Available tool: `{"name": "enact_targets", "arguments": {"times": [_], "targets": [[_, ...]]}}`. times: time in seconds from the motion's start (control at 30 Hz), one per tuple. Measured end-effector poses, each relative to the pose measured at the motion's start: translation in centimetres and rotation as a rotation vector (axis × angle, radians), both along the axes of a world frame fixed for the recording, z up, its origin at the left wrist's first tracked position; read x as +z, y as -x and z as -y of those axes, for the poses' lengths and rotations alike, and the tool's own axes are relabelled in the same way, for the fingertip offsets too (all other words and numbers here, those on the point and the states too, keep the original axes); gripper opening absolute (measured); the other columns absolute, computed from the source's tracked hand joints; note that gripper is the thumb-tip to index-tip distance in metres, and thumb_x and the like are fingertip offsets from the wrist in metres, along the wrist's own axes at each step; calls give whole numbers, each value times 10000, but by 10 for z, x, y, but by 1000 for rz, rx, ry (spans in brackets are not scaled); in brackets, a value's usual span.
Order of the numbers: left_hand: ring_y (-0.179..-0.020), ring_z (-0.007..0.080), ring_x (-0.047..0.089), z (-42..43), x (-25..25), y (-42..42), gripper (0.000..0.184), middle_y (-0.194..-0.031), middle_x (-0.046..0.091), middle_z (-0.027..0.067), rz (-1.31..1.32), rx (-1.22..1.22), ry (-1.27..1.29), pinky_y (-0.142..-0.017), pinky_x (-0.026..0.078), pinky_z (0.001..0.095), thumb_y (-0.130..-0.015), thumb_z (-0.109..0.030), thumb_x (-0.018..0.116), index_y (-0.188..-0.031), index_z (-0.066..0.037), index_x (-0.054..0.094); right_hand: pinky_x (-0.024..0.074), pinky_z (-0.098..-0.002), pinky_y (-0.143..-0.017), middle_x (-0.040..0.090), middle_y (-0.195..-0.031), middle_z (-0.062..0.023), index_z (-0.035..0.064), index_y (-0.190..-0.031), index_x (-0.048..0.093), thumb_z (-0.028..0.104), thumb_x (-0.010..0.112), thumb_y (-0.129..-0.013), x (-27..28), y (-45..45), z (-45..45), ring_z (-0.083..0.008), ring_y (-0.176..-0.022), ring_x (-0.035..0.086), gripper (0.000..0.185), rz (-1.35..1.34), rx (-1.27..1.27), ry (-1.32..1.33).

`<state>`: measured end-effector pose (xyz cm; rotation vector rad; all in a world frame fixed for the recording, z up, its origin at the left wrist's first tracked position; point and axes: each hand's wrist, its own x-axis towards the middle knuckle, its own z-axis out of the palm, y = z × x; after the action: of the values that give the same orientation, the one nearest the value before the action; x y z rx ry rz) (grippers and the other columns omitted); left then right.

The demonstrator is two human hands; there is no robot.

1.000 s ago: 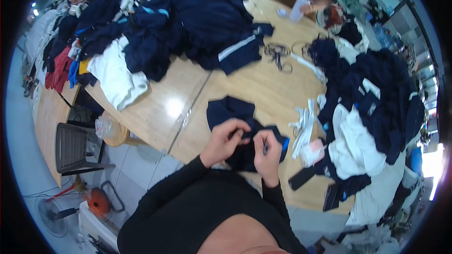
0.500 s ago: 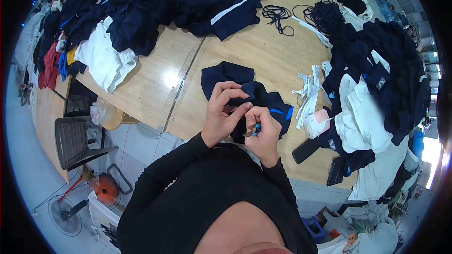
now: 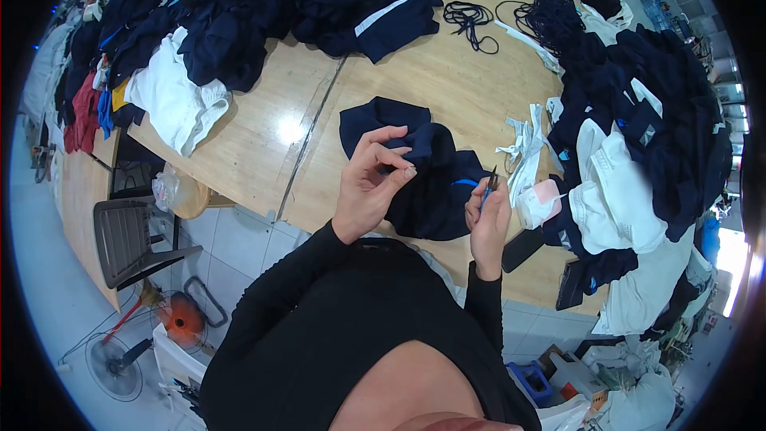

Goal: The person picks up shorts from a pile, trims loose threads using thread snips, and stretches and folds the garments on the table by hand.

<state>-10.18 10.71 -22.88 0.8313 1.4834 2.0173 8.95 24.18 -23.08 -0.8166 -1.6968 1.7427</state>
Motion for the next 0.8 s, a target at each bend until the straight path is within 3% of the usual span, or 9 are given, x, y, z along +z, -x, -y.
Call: {"name": "enact_targets", "arguments": {"times": [0.03,0.13,0.17,0.3,0.37,0.53,0.8], "targets": [[-1322,242,628,1,0,1,115,-1537,520,161,8,-22,1,-1129,560,422,-986,61,764,-1026,-21,694,258,-206,-529,449,-736,46,57,-1147,549,470,463,-1193,1,-1,-1,-13,-595,355,425,32,0,-43],[-1367,271,609,6,8,0,105,-1595,486,180,102,-82,5,-1136,566,444,-996,52,757,-1024,-23,688,417,-317,-630,560,-768,-54,26,-1086,621,368,618,-1145,11,10,4,-150,-677,562,348,185,-35,-436],[-1375,278,605,7,10,-1,104,-1609,476,184,144,-101,6,-1133,569,444,-997,49,757,-1026,-25,689,479,-400,-670,628,-824,-105,21,-1082,657,318,743,-1066,20,18,7,-258,-729,647,310,169,-50,-566],[-1393,310,599,8,9,0,107,-1643,441,190,82,-121,-27,-1106,590,428,-991,41,769,-1025,-26,694,463,-422,-625,649,-826,-90,25,-1057,676,318,833,-960,37,34,18,-307,-701,645,346,277,37,-939],[-1393,326,601,8,8,1,111,-1656,427,191,13,-127,-44,-1091,600,418,-986,42,776,-1022,-26,696,443,-417,-609,645,-816,-89,27,-1038,683,304,828,-964,34,36,18,-304,-680,636,322,259,43,-1016],[-1360,305,637,13,12,-1,123,-1651,438,185,120,-130,-55,-1095,565,409,-964,28,809,-1032,-26,722,415,-405,-589,645,-797,-88,33,-1010,693,288,827,-964,27,35,17,-297,-646,614,291,238,26,-1120],[-1361,308,640,10,10,-1,115,-1652,436,180,8,-147,-71,-1112,563,416,-955,47,806,-1015,-19,733,409,-394,-592,649,-803,-77,39,-1017,697,272,837,-944,38,38,20,-281,-657,614,282,269,62,-1147]]}}
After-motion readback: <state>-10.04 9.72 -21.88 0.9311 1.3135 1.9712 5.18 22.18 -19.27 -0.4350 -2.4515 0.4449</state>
